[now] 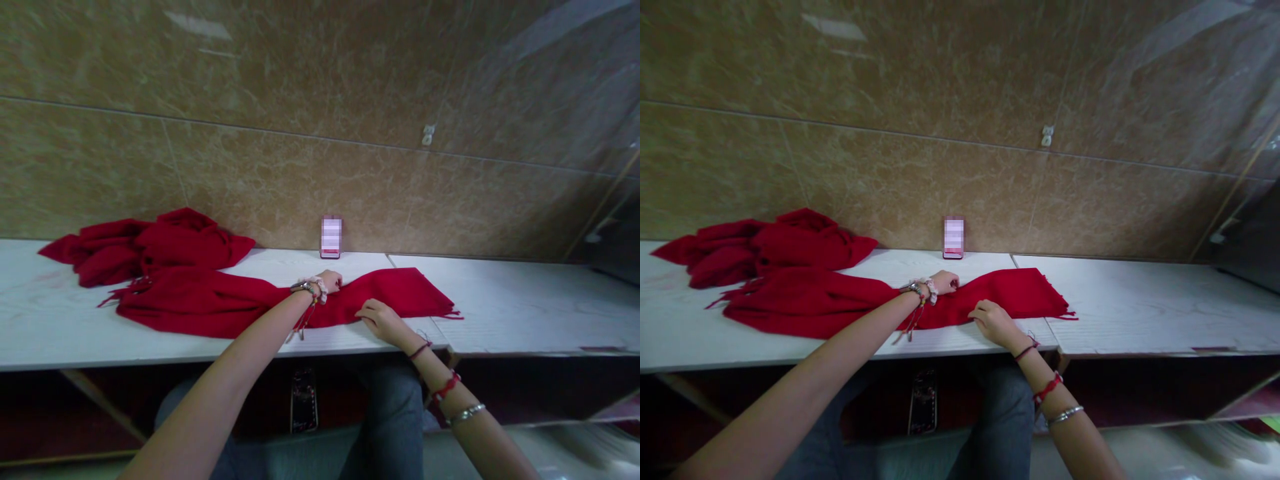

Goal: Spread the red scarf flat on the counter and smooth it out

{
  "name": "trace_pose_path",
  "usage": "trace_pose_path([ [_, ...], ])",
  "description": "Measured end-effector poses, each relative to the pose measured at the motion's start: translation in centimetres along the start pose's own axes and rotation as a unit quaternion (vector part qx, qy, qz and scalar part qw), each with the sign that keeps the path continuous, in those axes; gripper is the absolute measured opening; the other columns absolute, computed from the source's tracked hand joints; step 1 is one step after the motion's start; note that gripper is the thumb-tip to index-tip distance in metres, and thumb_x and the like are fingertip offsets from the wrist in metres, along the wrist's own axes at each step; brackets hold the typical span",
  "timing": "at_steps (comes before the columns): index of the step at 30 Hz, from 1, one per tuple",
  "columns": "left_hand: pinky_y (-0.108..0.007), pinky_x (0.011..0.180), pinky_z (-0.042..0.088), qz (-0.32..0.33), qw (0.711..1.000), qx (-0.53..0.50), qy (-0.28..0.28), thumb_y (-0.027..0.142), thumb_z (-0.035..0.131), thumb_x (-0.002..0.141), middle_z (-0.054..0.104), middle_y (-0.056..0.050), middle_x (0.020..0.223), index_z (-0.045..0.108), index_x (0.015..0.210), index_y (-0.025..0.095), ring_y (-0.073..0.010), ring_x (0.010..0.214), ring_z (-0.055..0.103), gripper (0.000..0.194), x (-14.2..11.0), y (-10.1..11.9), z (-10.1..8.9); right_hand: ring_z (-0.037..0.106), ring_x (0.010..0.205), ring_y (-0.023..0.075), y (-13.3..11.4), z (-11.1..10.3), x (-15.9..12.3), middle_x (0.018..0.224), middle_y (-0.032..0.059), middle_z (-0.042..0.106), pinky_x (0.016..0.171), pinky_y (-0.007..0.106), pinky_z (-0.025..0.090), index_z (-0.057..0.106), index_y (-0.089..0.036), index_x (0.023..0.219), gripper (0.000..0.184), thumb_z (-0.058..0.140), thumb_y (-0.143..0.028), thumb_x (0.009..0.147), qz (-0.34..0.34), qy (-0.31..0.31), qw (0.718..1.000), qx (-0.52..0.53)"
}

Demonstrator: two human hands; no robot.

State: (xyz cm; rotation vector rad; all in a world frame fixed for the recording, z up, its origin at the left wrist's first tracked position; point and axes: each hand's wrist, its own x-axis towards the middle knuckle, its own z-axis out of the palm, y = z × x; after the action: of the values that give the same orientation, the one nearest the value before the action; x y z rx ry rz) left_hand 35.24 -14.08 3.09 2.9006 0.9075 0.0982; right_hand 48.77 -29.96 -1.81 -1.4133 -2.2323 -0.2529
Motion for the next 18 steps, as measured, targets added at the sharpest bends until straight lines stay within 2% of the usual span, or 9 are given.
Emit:
trace_pose_path([
  [8,-0.018,0.068,0.043,-0.016,1.0,0.006,-0.025,0.009,0.053,0.069,0.067,-0.004,0.084,0.066,0.08,0.012,-0.0133,0.074,0.058,0.018,0.4,0.8,-0.2,0.051,0.077,0.0153,0.2,0.2,0.0,0.079,0.0061,0.056,0.069,0.027,0.045,0.065,-0.016,0.088,0.023,0.044,-0.008,0.081,-0.005,0.002,1.0,-0.005],
  [14,-0.021,0.066,0.043,-0.071,0.997,0.021,0.024,0.013,0.047,0.077,0.065,-0.01,0.087,0.061,0.091,0.007,-0.0149,0.074,0.056,0.021,1.6,-0.5,-0.5,0.052,0.078,0.0148,0.1,0.1,0.0,0.08,0.0061,0.058,0.071,0.027,0.045,0.064,-0.016,0.087,0.022,0.045,-0.008,0.08,-0.006,0.009,1.0,0.009],
  [18,-0.019,0.062,0.042,-0.065,0.997,0.017,0.05,0.011,0.048,0.075,0.065,-0.006,0.08,0.058,0.097,0.009,-0.0123,0.069,0.055,0.024,2.7,-2.0,0.2,0.052,0.077,0.0151,0.0,0.0,0.1,0.08,0.0063,0.059,0.071,0.027,0.045,0.064,-0.015,0.085,0.02,0.045,-0.008,0.08,-0.005,0.011,1.0,0.008],
])
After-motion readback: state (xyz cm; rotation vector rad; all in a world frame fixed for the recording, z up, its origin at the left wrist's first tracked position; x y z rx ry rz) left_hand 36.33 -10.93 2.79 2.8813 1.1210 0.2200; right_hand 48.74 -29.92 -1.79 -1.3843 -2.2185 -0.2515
